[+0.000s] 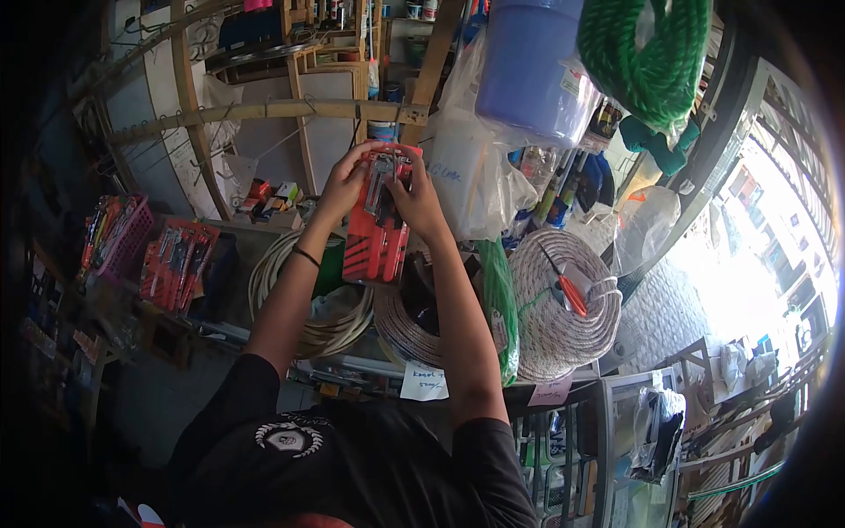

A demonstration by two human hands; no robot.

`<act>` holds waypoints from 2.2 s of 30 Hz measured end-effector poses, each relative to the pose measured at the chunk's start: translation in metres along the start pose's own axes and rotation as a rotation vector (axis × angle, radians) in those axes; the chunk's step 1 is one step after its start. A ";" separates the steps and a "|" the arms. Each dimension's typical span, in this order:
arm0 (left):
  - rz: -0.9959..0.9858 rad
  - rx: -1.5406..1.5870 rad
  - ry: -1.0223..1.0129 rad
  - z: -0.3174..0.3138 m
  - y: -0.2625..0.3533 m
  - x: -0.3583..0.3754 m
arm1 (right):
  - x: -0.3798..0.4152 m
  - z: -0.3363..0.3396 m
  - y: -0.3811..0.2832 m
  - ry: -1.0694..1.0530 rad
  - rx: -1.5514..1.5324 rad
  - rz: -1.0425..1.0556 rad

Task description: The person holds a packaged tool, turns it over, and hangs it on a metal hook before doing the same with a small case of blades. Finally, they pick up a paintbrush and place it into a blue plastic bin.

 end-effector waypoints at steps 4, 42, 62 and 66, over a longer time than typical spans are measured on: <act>-0.046 0.030 0.038 0.005 -0.017 -0.015 | -0.013 -0.004 0.021 -0.022 -0.014 -0.046; -0.244 0.051 0.242 -0.006 -0.061 -0.057 | -0.035 -0.017 0.051 0.109 0.402 0.170; 0.009 0.272 0.178 -0.014 -0.013 0.101 | 0.071 -0.021 -0.074 -0.046 0.320 0.021; 0.108 0.337 0.171 -0.007 0.009 0.154 | 0.099 -0.044 -0.098 -0.045 0.115 -0.076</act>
Point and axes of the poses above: each hand's wrist, its own x-axis away from the middle knuckle, its own z-axis out of the back of the hand, y = z × x, the point moved 4 cm from there along -x, towards the middle knuckle, and after that the axes turned 11 degrees about z, right-handed, at the moved point
